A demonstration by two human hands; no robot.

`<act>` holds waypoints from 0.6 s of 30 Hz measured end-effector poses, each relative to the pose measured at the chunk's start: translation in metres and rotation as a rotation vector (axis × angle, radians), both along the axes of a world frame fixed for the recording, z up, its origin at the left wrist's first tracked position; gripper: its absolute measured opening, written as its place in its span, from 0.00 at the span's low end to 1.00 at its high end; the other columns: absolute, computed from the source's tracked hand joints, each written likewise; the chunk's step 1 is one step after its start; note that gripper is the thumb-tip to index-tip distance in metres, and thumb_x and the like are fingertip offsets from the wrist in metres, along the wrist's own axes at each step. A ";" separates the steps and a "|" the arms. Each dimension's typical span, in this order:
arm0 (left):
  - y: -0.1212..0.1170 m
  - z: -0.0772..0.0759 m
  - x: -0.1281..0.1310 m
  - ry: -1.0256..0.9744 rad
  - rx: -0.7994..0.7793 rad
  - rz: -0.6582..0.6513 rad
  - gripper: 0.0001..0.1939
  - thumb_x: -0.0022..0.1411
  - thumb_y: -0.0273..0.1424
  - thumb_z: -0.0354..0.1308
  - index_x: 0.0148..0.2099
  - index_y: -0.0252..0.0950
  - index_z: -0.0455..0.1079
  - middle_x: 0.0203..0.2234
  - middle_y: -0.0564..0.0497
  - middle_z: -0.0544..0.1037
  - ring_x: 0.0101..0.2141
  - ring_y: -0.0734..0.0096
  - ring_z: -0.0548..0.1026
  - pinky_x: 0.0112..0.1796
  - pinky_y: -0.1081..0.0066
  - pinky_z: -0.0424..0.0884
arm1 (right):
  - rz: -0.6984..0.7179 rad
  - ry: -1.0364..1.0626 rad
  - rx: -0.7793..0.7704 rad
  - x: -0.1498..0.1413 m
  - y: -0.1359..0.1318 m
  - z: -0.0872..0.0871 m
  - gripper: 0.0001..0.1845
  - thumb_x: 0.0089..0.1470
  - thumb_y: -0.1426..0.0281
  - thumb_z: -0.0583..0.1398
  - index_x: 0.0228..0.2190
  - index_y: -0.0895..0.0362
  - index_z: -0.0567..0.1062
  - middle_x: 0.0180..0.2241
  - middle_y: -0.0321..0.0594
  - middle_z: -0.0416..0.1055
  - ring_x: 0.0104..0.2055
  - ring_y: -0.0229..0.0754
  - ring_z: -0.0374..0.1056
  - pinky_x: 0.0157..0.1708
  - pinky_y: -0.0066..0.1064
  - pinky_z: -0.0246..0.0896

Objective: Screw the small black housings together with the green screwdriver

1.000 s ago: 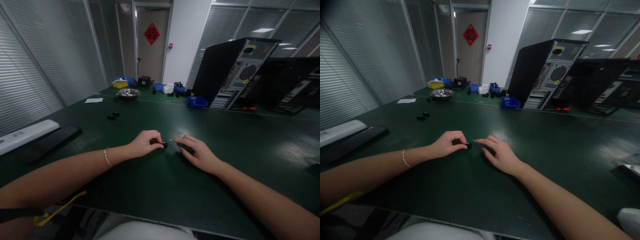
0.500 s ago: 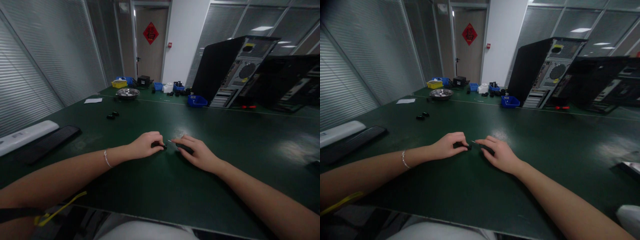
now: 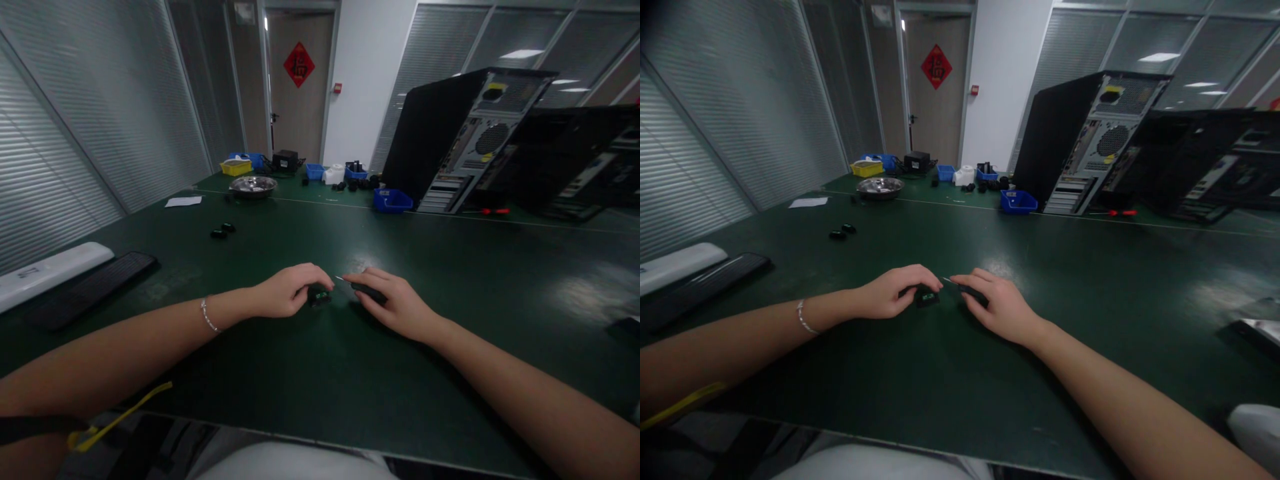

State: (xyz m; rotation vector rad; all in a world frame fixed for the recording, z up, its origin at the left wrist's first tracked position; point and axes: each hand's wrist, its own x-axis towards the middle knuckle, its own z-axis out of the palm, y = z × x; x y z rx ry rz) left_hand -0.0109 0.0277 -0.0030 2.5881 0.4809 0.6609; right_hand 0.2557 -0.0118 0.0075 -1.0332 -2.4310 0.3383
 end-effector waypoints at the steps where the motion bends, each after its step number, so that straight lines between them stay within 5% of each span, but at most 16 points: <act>1: 0.000 0.000 0.000 0.009 -0.012 -0.043 0.23 0.58 0.15 0.49 0.52 0.36 0.67 0.49 0.44 0.74 0.51 0.62 0.70 0.53 0.62 0.65 | -0.001 0.000 0.005 0.000 0.000 0.000 0.21 0.61 0.72 0.55 0.55 0.52 0.70 0.42 0.44 0.72 0.39 0.44 0.70 0.39 0.36 0.68; 6: -0.001 0.001 0.001 0.039 -0.001 -0.107 0.17 0.61 0.19 0.55 0.51 0.37 0.70 0.46 0.44 0.76 0.49 0.61 0.71 0.52 0.61 0.65 | -0.007 -0.009 0.023 -0.001 0.001 -0.001 0.19 0.62 0.71 0.55 0.54 0.53 0.71 0.41 0.45 0.73 0.39 0.45 0.70 0.40 0.36 0.68; 11: 0.003 -0.001 0.001 0.050 0.059 0.011 0.10 0.64 0.30 0.60 0.47 0.35 0.72 0.39 0.45 0.76 0.41 0.62 0.72 0.46 0.63 0.66 | -0.016 -0.020 0.003 0.000 0.000 0.000 0.19 0.62 0.71 0.55 0.54 0.53 0.70 0.41 0.45 0.72 0.38 0.45 0.70 0.39 0.36 0.67; 18: 0.006 -0.005 0.002 -0.003 -0.016 0.181 0.11 0.61 0.30 0.62 0.46 0.35 0.69 0.37 0.49 0.75 0.37 0.66 0.74 0.40 0.68 0.69 | 0.023 -0.012 -0.026 0.000 0.002 -0.002 0.19 0.59 0.74 0.57 0.52 0.53 0.72 0.41 0.43 0.74 0.38 0.44 0.71 0.39 0.36 0.67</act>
